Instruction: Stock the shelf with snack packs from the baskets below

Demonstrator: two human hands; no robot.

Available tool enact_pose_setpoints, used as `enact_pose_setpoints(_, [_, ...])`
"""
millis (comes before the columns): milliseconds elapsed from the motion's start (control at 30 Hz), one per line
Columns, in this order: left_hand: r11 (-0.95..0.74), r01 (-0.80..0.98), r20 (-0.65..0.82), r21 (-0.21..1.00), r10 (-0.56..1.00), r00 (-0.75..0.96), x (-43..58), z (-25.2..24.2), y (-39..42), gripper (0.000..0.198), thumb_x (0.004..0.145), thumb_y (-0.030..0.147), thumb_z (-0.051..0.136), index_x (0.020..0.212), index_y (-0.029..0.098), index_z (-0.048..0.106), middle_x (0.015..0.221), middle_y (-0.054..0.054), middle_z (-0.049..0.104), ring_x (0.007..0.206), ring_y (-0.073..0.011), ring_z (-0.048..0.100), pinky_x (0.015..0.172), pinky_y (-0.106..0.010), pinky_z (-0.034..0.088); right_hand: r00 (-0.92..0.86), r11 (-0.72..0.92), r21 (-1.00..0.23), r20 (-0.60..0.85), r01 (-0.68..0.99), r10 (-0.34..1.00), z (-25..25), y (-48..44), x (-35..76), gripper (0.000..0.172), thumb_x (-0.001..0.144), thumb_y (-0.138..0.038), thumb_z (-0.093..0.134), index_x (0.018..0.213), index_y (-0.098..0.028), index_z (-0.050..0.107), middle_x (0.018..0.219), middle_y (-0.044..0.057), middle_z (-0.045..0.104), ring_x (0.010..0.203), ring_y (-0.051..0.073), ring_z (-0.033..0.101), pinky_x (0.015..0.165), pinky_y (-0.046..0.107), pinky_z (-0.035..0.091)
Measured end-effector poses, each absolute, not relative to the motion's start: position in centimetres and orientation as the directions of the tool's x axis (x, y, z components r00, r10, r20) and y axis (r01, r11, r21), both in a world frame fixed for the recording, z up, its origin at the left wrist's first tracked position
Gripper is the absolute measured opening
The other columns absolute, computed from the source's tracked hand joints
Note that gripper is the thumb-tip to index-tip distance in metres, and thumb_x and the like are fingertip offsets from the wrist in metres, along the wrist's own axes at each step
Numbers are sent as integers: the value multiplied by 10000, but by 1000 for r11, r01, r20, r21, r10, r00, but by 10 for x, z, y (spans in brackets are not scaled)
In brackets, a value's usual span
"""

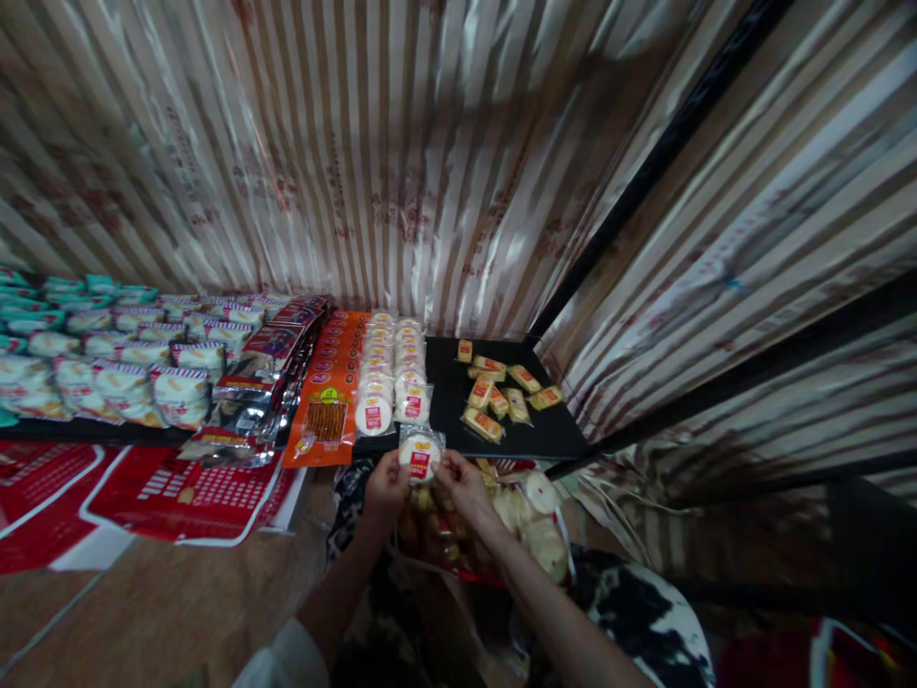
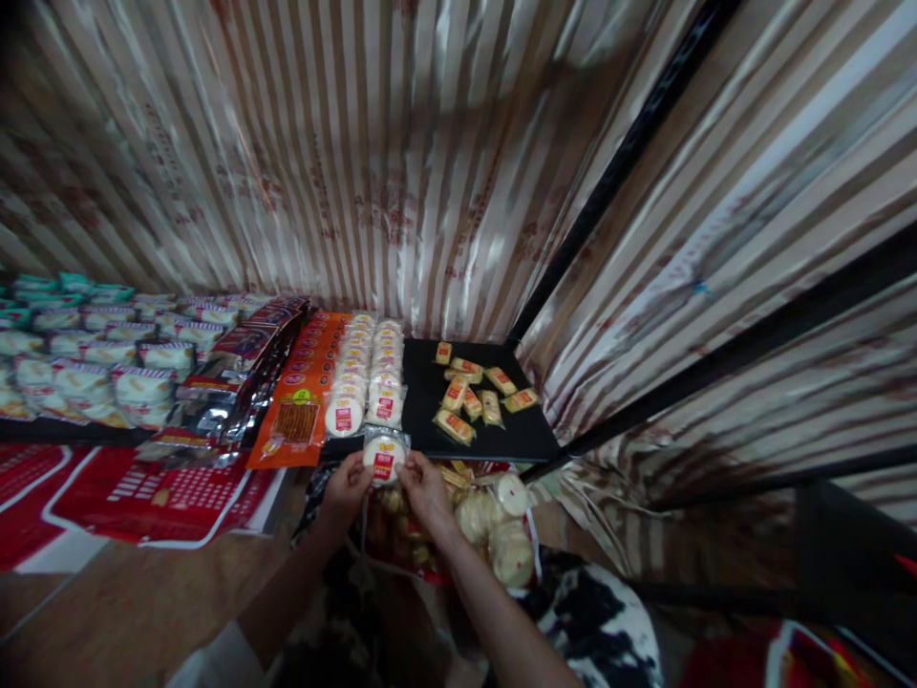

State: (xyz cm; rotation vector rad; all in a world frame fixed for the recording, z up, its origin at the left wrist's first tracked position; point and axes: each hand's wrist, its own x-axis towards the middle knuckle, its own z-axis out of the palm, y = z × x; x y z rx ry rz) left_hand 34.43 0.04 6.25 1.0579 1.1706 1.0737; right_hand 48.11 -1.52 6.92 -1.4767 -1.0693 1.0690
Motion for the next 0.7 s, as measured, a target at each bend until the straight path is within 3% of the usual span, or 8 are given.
enact_pose_setpoints(133, [102, 75, -99, 992, 994, -46, 343, 61, 8, 380, 753, 281, 495, 1100, 128, 524, 960, -90, 648, 700, -124, 625, 659, -249, 524, 213, -123, -985, -94, 124, 973, 78, 0, 477, 275, 680, -453, 587, 782, -197, 577, 709, -3, 624, 660, 154, 582, 629, 258, 469])
enact_pose_setpoints(267, [-33, 280, 64, 959, 993, -102, 342, 66, 7, 434, 769, 241, 453, 1187, 130, 489, 1152, -140, 556, 810, -145, 623, 686, -266, 537, 285, -145, -972, -89, 183, 954, 80, 17, 479, 306, 671, -476, 581, 770, -187, 587, 687, -4, 622, 627, 148, 560, 584, 241, 443])
enact_pose_setpoints(367, [-141, 412, 169, 900, 985, -31, 343, 71, 5, 440, 794, 209, 396, 1215, 118, 485, 1253, -150, 502, 953, -172, 603, 853, -318, 508, 301, -144, -969, -78, 202, 950, 74, 32, 482, 331, 676, -469, 569, 821, -174, 605, 722, 7, 632, 631, 147, 558, 588, 244, 441])
enact_pose_setpoints(467, [-222, 530, 227, 818, 972, 58, 347, 74, 7, 428, 809, 171, 358, 1203, 124, 519, 1321, -128, 477, 1181, -200, 487, 1026, -345, 387, 299, -137, -951, -50, 277, 953, 68, 44, 484, 327, 700, -441, 547, 868, -171, 622, 734, 12, 645, 634, 150, 564, 604, 251, 450])
enact_pose_setpoints(533, [-256, 587, 232, 768, 966, 119, 351, 74, 10, 435, 804, 145, 344, 1190, 121, 543, 1354, -120, 459, 1255, -209, 415, 1069, -352, 332, 318, -142, -925, -24, 353, 948, 65, 50, 484, 309, 716, -417, 534, 874, -171, 633, 727, 12, 648, 635, 153, 568, 614, 257, 456])
enact_pose_setpoints(700, [-261, 650, 177, 714, 965, 194, 358, 66, 20, 467, 782, 125, 352, 1206, 79, 542, 1397, -143, 407, 1271, -243, 397, 1069, -379, 327, 381, -192, -820, 34, 539, 924, 64, 59, 484, 277, 754, -356, 509, 914, -188, 660, 781, 27, 659, 672, 160, 590, 644, 265, 466])
